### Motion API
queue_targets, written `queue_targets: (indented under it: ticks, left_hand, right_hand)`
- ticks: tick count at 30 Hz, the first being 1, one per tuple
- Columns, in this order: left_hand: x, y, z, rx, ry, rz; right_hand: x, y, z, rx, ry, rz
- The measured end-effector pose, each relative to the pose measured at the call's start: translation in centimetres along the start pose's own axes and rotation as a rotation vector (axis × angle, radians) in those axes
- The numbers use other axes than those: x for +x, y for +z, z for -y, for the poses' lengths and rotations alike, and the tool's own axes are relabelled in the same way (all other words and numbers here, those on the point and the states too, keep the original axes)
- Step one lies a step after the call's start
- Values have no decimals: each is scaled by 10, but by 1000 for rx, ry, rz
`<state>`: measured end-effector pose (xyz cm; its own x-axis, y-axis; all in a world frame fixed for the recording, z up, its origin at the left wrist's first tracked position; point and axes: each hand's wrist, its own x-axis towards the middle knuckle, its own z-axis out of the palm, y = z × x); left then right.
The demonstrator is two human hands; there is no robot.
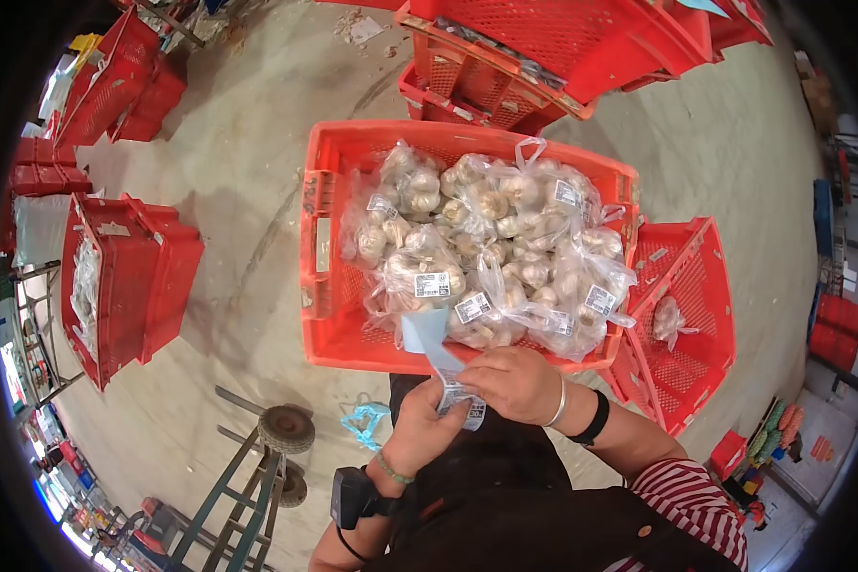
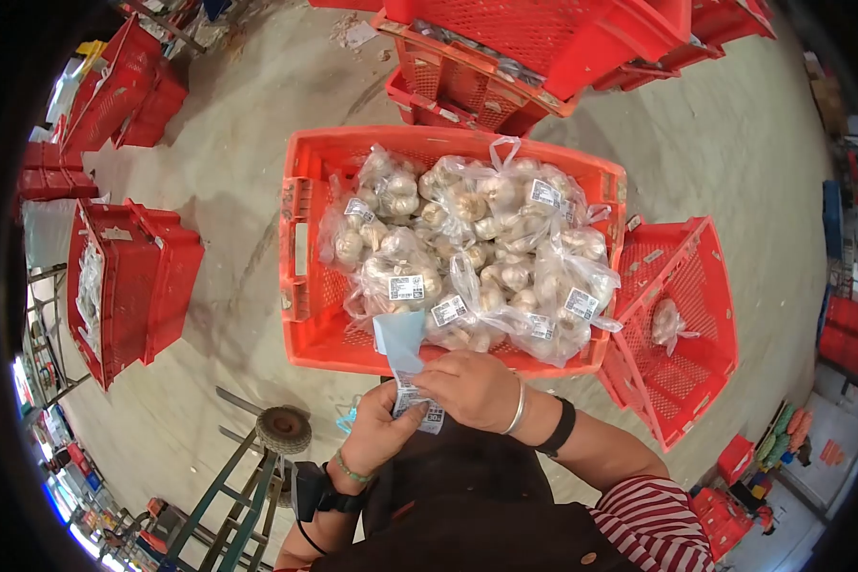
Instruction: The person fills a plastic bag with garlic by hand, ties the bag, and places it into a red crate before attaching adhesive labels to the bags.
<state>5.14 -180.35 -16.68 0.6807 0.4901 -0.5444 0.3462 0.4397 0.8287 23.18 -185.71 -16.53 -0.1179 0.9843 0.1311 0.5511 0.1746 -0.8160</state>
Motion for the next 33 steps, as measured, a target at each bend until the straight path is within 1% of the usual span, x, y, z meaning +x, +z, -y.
queue_targets:
  ticks: [2, 4, 6, 8, 10, 11, 12, 14, 15, 17, 18, 20, 21, 23, 25, 26, 29, 31, 33]
  left_hand:
    - [-2, -6, -2, -50, -35, -33]
    - [-4, -14, -3, 36, 4, -64]
    - [-6, -21, 0, 53, 23, -63]
    - [-11, -28, 3, 72, 42, -59]
    - [-18, -35, 5, -58, -42, -70]
    - [-21, -37, 7, -63, -39, -72]
    - [-24, -40, 9, -89, -76, -83]
    - [-28, -43, 14, -119, -121, -96]
    - [-30, -45, 17, -131, -141, -98]
    - [-33, -47, 20, -146, -165, -98]
    - [-34, -47, 21, -153, -181, -98]
    - [-34, -47, 25, -163, -192, -98]
    - [-35, -46, 29, -188, -199, -106]
    - [-34, -46, 30, -214, -208, -114]
    - [-34, -47, 27, -179, -133, -108]
    - [-35, -49, 25, -179, -134, -114]
    - [-38, -51, 23, -187, -154, -115]
    - [-42, -49, 28, -296, -266, -103]
    - [-48, -46, 32, -288, -278, -67]
  right_hand:
    - [5, 9, 1, -6, 45, 13]
    - [11, 13, 1, -6, 80, 56]
    - [17, 15, -7, -11, 116, 97]
    - [25, 24, -46, 618, 865, 129]
    - [26, 33, -123, 1296, 1059, -228]
    - [39, 33, -141, 1297, 1041, -431]
    - [54, 32, -159, 1292, 1015, -632]
    - [77, 30, -194, 1114, 961, -704]
    - [87, 28, -207, 1114, 968, -701]
    - [99, 23, -229, 92, 798, -484]
    - [101, 21, -238, 90, 801, -482]
    - [101, 12, -252, -582, 142, -476]
    - [97, 10, -257, -584, 140, -474]
    - [86, 9, -263, -793, 352, 201]
    - [81, 10, -238, -838, 356, 180]
    - [81, 11, -228, -886, 356, 154]
    - [74, 9, -233, -944, 337, 163]
    - [78, 2, -234, -968, 323, 169]
    - [91, -8, -247, -758, 393, 341]
